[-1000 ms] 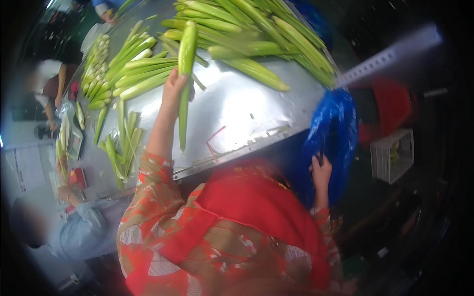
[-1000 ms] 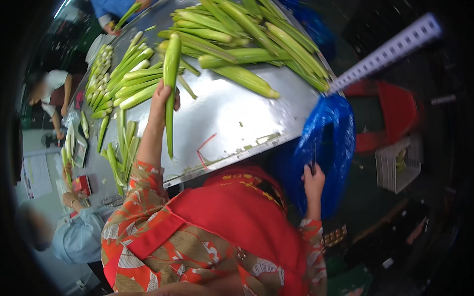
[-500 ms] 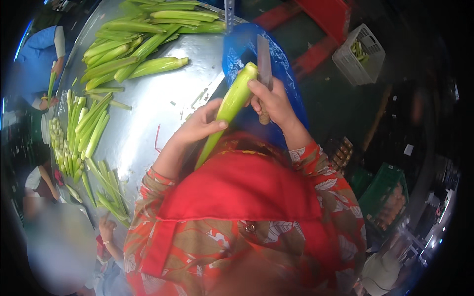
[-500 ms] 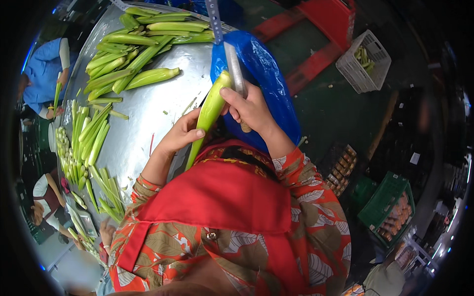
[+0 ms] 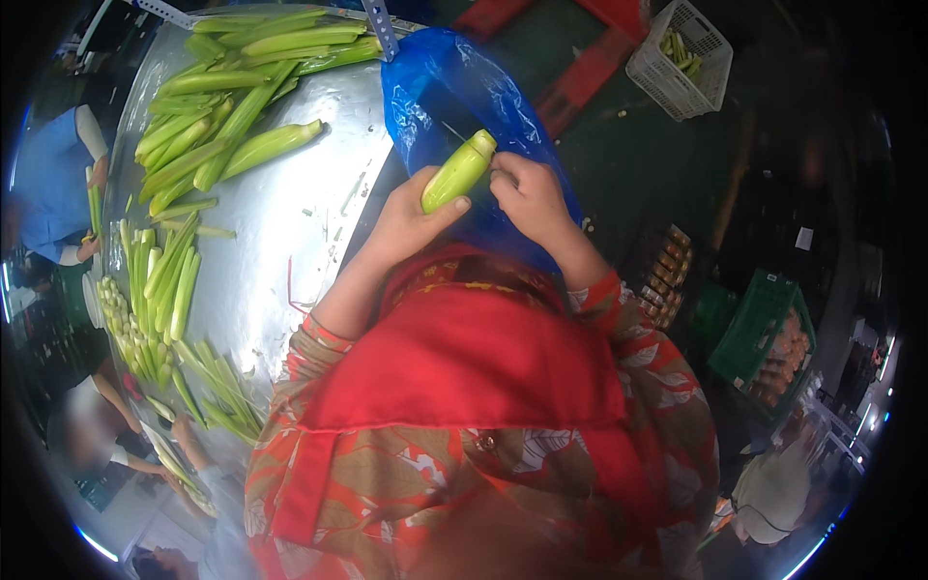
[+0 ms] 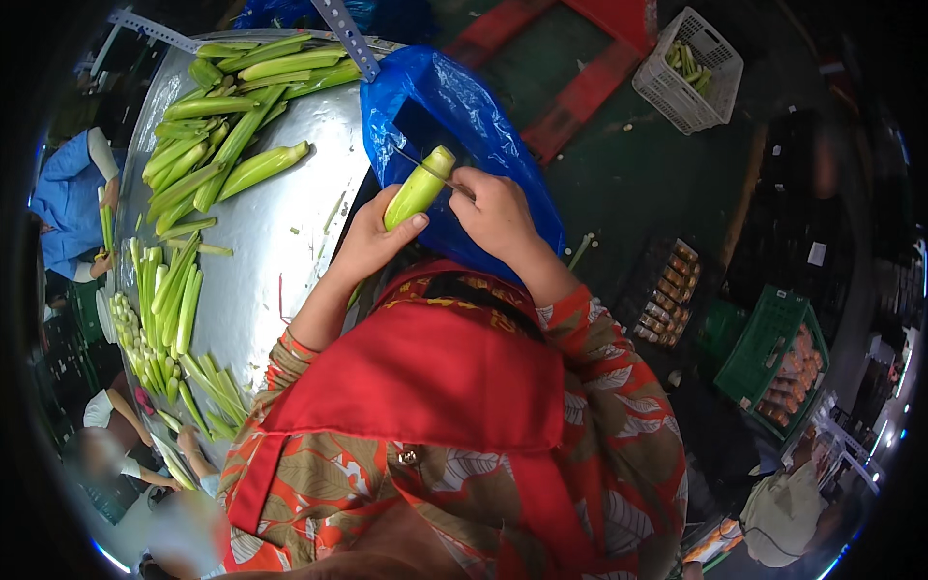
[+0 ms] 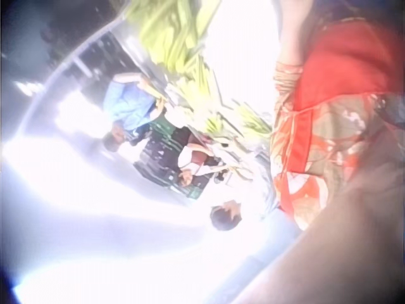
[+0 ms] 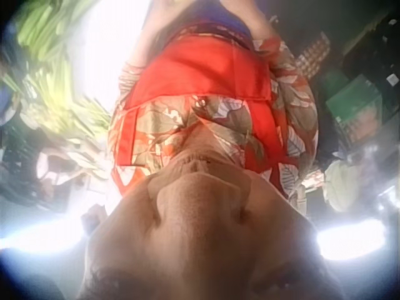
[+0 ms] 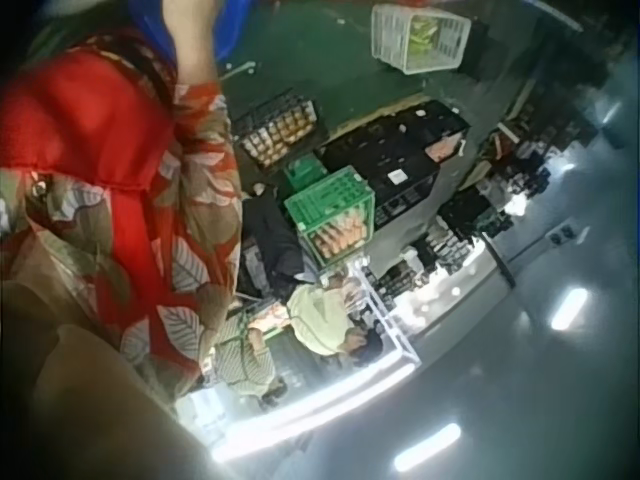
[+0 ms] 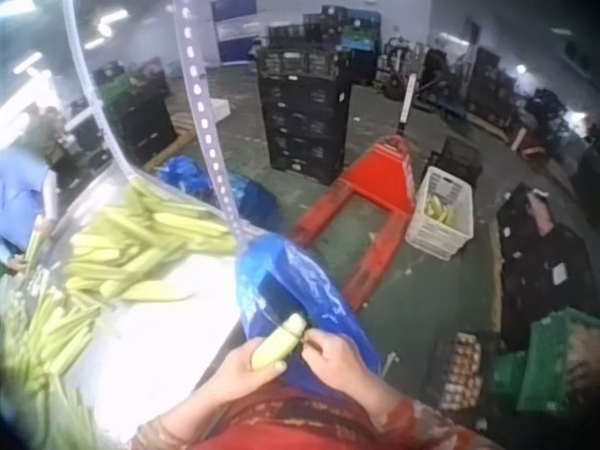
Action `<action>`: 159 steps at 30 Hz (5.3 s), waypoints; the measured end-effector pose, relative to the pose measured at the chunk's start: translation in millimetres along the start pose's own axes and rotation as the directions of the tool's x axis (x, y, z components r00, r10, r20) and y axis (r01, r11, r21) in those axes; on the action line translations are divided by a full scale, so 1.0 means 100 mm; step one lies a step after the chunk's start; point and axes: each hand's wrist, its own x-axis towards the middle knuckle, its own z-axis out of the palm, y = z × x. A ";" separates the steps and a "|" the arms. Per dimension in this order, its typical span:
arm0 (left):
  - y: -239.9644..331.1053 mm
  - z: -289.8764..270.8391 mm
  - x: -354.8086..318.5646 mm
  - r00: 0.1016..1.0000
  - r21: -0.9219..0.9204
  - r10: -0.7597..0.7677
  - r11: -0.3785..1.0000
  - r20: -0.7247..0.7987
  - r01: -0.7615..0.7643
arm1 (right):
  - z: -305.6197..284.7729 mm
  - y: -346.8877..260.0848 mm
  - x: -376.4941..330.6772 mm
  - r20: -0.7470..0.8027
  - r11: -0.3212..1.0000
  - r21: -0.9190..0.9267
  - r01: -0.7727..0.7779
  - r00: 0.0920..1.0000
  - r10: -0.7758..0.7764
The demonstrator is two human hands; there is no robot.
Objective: The person picks up bamboo shoots from a pile on a metal table and peels off the outer husks by hand and with a knife, then places the cleaned shoots into a blue plastic bin.
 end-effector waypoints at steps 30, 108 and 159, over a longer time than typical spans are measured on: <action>-0.27 -0.65 -0.16 0.996 -0.575 0.047 0.818 0.080 0.008 | 0.25 1.00 0.02 0.182 0.878 -0.177 -0.445 0.862 0.473; -2.33 -4.23 -1.53 0.461 0.491 0.184 0.448 -0.868 0.747 | 0.74 0.84 0.21 0.021 0.853 -0.338 -0.398 0.903 0.430; -2.11 -3.79 -1.07 0.817 0.807 0.087 0.251 -0.570 0.535 | 0.21 1.22 0.29 -0.313 0.828 -0.483 -0.283 0.940 0.138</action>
